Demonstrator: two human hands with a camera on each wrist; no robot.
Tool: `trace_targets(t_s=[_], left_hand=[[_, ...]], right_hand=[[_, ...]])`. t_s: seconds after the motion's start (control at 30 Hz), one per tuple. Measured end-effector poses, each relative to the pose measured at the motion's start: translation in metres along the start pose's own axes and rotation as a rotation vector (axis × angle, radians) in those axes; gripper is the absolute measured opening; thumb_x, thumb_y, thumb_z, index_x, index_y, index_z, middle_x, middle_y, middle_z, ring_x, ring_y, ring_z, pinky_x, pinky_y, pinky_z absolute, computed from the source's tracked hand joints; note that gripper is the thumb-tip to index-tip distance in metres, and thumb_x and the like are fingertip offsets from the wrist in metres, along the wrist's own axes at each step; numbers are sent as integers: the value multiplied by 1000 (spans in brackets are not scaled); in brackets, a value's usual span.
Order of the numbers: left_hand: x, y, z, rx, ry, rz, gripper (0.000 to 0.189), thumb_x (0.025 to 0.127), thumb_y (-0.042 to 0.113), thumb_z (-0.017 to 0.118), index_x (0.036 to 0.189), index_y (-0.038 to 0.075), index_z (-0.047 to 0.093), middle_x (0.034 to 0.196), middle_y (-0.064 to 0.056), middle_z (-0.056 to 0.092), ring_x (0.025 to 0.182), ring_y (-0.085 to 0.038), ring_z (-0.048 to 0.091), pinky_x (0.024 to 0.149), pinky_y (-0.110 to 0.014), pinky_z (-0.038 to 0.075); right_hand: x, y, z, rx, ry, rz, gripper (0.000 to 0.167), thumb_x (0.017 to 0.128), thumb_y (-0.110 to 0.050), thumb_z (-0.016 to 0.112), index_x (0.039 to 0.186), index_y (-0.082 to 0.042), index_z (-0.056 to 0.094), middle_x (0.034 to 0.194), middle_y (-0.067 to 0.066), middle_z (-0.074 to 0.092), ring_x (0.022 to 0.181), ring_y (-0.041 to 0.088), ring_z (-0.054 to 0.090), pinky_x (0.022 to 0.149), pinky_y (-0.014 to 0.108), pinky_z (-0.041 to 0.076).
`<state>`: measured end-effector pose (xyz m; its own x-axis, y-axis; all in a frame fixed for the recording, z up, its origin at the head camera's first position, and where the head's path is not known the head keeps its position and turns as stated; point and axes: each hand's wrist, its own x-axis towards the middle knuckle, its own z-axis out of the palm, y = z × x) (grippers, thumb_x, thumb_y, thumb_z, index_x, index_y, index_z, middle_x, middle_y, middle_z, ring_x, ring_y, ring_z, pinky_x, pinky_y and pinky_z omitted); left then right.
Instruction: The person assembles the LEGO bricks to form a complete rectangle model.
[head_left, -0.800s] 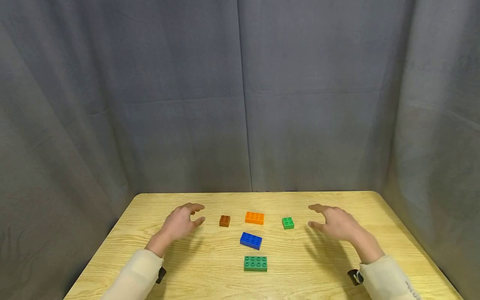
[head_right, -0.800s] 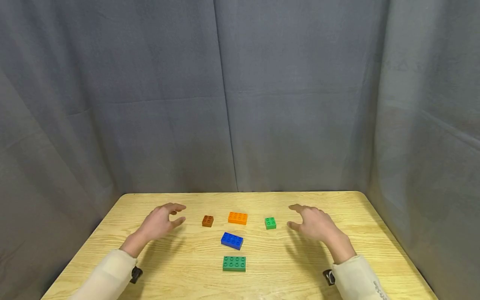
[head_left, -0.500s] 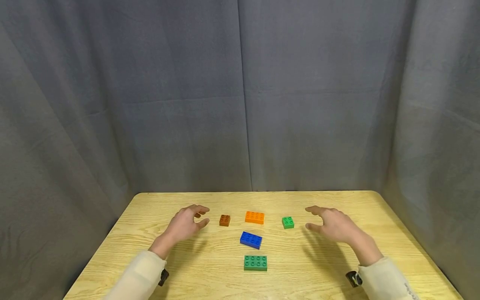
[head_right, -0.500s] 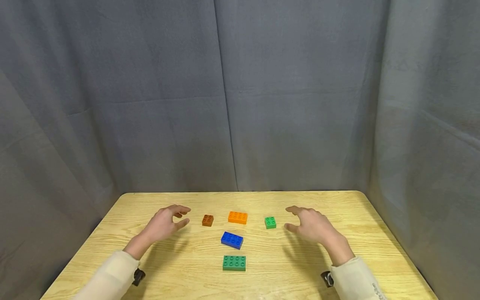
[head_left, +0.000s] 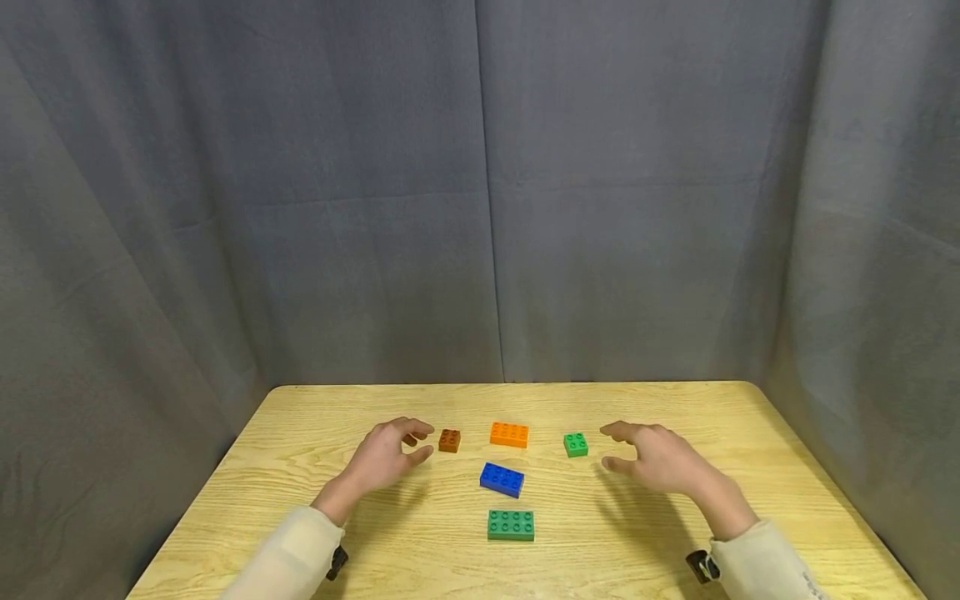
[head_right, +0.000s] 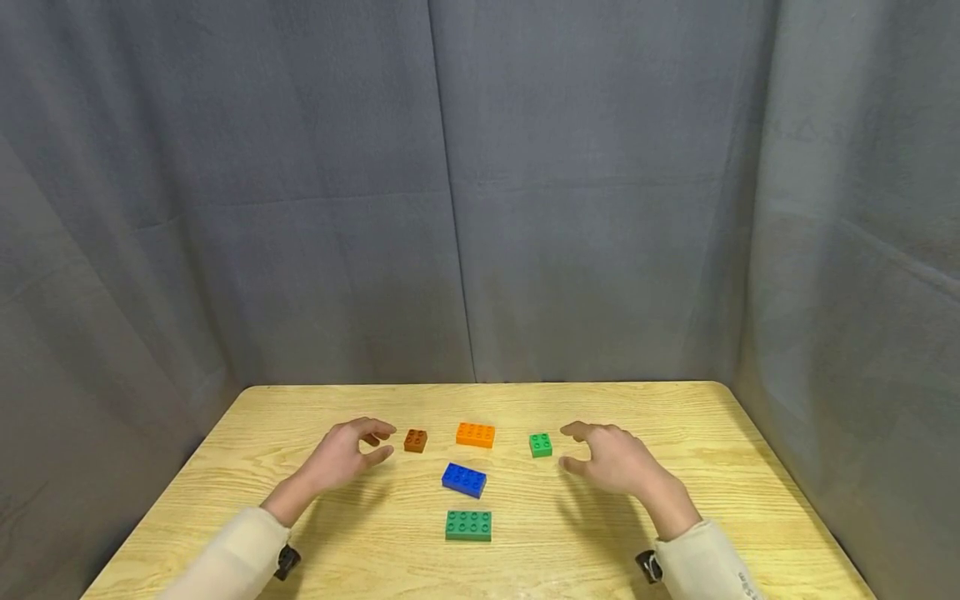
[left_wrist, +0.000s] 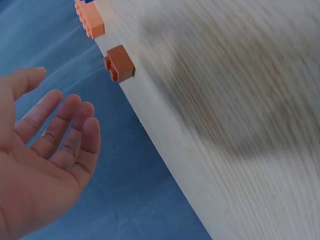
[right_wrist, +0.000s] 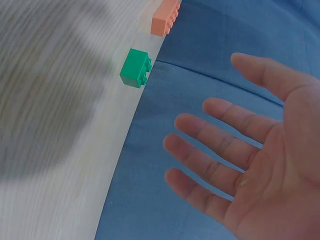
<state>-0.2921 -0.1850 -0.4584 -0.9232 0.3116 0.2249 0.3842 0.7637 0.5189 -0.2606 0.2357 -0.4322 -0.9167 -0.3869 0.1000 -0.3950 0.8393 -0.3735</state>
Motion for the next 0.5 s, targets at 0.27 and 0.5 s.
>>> trace_targets(t_s=[0.27, 0.5], left_hand=[[2, 5, 9, -37, -25, 29, 30, 90, 20, 75, 118, 9, 71, 113, -7, 72, 96, -24, 68, 80, -38, 55], [3, 7, 18, -62, -82, 56, 30, 91, 20, 73, 119, 9, 71, 114, -7, 72, 97, -24, 68, 82, -38, 55]], right_hand=[[1, -8, 5, 19, -7, -11, 49, 93, -36, 70, 133, -8, 62, 129, 13, 68, 112, 35, 66, 90, 53, 54], [3, -14, 12, 44, -34, -14, 47, 93, -35, 70, 132, -9, 63, 129, 12, 68, 110, 34, 67, 89, 51, 55]])
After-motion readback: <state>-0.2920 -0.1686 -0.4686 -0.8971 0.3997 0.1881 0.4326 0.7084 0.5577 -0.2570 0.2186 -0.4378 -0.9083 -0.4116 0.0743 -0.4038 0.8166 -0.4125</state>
